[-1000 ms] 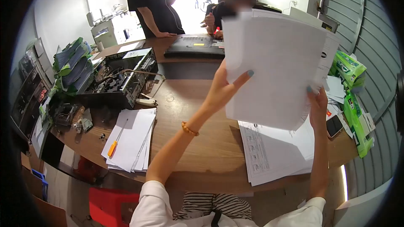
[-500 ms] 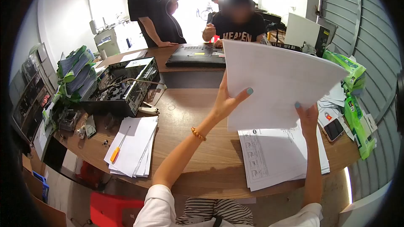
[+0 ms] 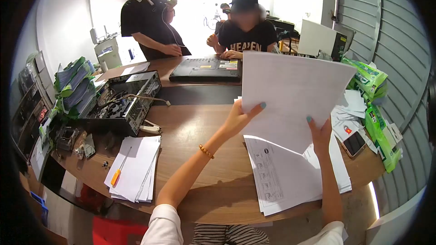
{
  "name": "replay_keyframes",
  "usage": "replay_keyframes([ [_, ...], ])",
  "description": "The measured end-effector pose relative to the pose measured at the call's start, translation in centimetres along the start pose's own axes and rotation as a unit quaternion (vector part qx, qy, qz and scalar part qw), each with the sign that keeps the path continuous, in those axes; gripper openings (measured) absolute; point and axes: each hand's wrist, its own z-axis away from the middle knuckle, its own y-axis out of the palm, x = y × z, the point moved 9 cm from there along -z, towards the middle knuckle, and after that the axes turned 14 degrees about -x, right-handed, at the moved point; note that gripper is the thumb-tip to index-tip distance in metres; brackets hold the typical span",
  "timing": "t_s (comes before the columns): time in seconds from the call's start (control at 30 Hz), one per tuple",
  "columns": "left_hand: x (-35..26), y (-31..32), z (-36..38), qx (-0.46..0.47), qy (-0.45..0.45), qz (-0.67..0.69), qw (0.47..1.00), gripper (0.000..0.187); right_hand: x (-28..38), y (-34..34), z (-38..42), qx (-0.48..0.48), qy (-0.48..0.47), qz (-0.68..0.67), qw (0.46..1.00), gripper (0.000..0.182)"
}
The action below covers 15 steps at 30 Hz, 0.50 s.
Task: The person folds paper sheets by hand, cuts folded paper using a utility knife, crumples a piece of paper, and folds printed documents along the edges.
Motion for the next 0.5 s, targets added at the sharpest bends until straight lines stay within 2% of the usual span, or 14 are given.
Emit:
replay_keyframes([
  [0.03,1.1,-0.2,0.1,-0.006,-0.063,0.011,0.998,0.023,-0.2,0.1,0.3,-0.002,0.008,0.004,1.000,0.038],
  [0.07,2.3,-0.3,0.4,-0.013,-0.126,0.024,0.992,0.025,-1.2,0.0,0.6,-0.009,0.055,-0.007,0.998,0.038],
  [0.1,2.7,-0.3,0.5,-0.008,-0.128,0.028,0.991,0.025,-2.1,-0.2,0.6,-0.019,0.095,-0.019,0.995,0.038],
  [0.17,2.8,-0.2,0.1,0.015,-0.099,-0.001,0.995,0.029,-2.3,-0.2,0.3,-0.022,0.080,-0.027,0.996,0.039],
  [0.3,3.5,0.0,0.4,0.010,-0.125,0.009,0.992,0.030,-2.0,0.0,0.6,-0.011,0.074,-0.038,0.996,0.042],
  [0.37,3.3,-0.1,0.3,0.009,-0.095,-0.001,0.995,0.031,-1.9,0.1,0.6,-0.008,0.076,-0.039,0.996,0.042],
  [0.43,3.1,-0.3,0.1,0.014,-0.089,-0.014,0.996,0.030,-1.0,-0.1,0.4,-0.013,0.035,-0.011,0.999,0.042],
  [0.5,2.4,-0.6,-0.1,0.023,-0.081,-0.026,0.996,0.028,-0.2,0.1,0.2,-0.010,0.058,-0.034,0.998,0.042],
])
